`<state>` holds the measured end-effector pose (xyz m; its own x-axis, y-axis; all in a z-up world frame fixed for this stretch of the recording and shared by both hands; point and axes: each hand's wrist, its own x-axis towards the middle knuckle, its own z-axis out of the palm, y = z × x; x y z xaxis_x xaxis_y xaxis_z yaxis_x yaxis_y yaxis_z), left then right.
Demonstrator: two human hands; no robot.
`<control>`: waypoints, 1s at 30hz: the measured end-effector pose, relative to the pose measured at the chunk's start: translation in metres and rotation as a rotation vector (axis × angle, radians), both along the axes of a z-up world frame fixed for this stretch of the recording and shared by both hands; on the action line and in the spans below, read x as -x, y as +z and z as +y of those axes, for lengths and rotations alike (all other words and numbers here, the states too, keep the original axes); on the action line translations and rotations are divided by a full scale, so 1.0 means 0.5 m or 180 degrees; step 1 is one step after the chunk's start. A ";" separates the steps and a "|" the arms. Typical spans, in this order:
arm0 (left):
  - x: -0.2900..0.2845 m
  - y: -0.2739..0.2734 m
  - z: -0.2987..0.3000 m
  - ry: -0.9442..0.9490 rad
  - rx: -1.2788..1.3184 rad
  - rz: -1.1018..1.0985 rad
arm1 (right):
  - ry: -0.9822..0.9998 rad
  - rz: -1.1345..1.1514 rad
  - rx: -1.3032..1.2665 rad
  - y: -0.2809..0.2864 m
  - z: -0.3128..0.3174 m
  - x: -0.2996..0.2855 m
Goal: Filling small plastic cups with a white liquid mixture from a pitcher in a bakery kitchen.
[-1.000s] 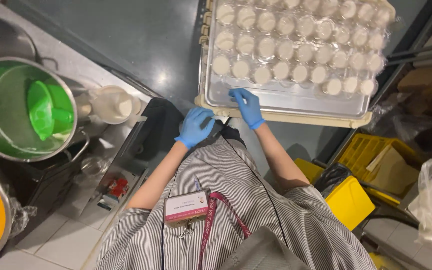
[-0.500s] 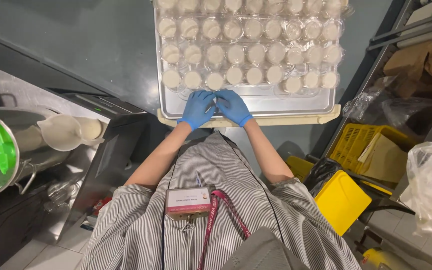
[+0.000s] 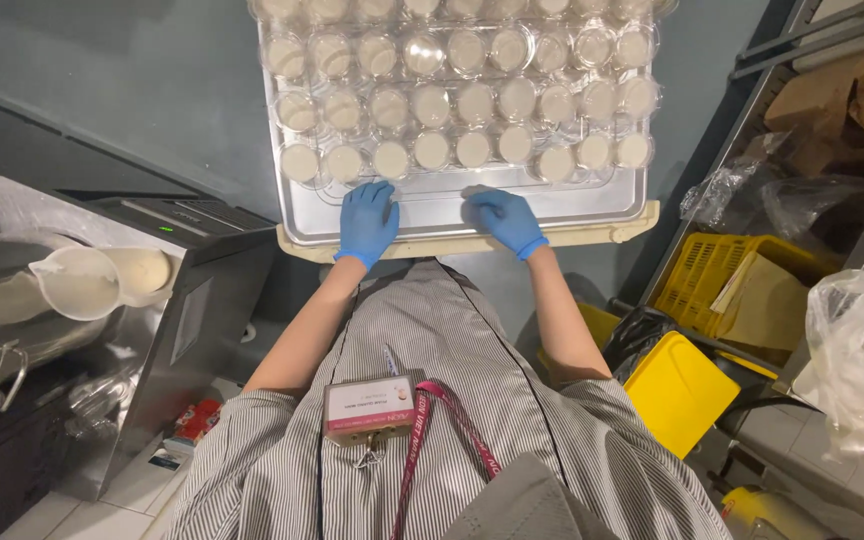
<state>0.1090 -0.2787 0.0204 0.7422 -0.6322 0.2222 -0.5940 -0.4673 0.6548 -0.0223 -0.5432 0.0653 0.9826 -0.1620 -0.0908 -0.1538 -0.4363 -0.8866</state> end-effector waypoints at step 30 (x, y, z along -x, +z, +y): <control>0.143 -0.005 -0.415 -0.1883 -0.0184 0.0254 | -0.0852 0.0731 0.1941 -0.033 -0.307 0.159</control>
